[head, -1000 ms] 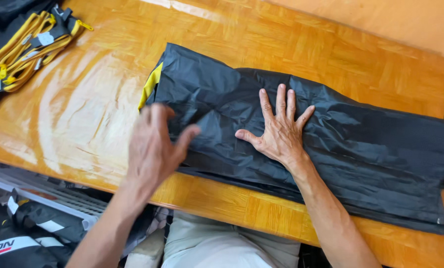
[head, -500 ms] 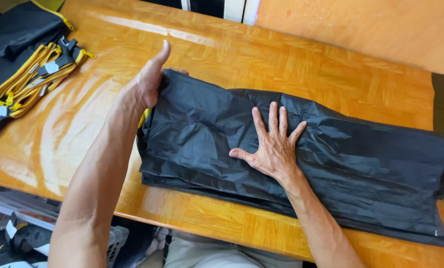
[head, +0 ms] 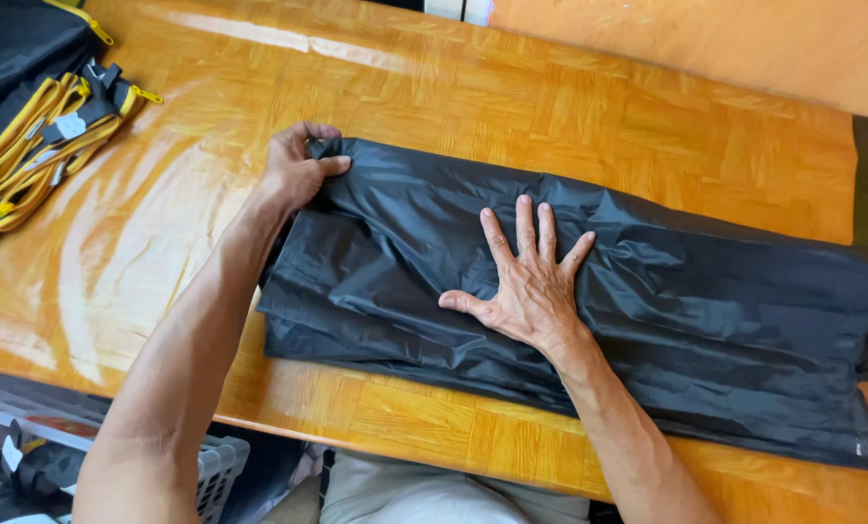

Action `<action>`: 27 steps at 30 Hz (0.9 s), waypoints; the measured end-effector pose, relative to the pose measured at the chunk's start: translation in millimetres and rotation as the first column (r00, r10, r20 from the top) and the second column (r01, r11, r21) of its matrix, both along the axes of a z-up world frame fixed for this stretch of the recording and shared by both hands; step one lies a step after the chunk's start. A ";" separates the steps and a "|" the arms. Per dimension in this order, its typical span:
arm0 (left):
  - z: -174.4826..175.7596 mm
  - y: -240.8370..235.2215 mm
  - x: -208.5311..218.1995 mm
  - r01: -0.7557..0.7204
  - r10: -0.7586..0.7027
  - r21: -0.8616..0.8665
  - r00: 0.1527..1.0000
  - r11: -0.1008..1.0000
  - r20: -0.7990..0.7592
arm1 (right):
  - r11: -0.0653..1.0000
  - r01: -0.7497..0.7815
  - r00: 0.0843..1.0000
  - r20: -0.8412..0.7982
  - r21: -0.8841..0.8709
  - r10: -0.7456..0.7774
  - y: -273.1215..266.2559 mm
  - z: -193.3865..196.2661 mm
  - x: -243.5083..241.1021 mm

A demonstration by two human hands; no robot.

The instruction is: The person folds a large black fabric sheet on a wooden table. They smooth the material with their hands, fold it in half lengthwise, and then roll it tightly into a cylindrical bundle.

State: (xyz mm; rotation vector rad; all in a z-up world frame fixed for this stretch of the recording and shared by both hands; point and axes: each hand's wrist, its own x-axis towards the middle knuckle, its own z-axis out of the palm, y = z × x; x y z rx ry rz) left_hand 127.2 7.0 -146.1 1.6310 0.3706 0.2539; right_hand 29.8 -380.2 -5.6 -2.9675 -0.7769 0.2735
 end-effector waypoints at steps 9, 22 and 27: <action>68.7 -42.3 -53.7 0.175 -0.198 0.348 0.980 0.921 0.031 | 0.979 -0.149 0.965 0.238 0.142 0.113 -9.5 -19.0 0.1; 72.2 -40.6 -58.1 0.174 -0.192 0.291 0.981 0.941 0.034 | 0.527 -0.792 0.588 0.616 0.308 0.524 33.9 -41.6 -72.1; 95.5 -49.5 -71.1 0.165 -0.170 0.165 0.985 0.972 0.016 | 0.452 -0.829 0.551 0.615 0.328 0.564 36.6 -46.1 -76.7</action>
